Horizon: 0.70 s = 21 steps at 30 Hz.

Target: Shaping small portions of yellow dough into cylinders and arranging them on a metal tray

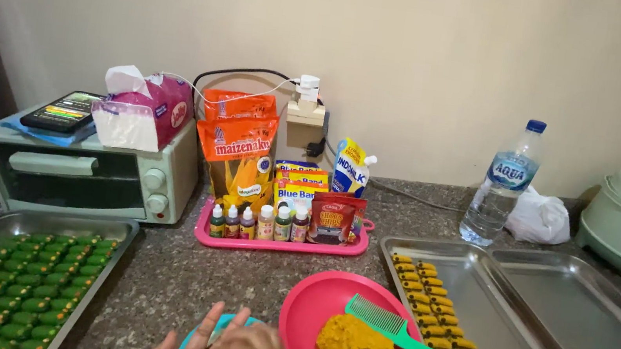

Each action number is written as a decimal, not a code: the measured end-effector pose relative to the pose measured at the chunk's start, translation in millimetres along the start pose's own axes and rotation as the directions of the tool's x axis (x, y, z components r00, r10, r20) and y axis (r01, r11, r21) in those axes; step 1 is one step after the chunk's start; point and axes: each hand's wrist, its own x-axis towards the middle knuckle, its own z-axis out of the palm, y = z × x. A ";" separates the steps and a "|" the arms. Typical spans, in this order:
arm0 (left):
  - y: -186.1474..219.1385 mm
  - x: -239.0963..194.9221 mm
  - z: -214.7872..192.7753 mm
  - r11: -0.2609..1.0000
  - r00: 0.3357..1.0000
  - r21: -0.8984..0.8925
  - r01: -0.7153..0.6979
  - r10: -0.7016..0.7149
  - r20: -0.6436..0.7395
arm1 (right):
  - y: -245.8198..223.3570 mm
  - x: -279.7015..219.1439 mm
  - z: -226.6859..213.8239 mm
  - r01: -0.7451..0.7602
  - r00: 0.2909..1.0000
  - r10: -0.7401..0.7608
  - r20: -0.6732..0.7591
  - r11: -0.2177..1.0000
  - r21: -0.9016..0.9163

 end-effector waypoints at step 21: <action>-34.1 7.1 -28.3 0.863 0.996 -0.504 -0.029 -0.018 -0.089 | -18.0 -11.8 -135.6 0.311 0.834 -0.191 -0.518 0.938 0.155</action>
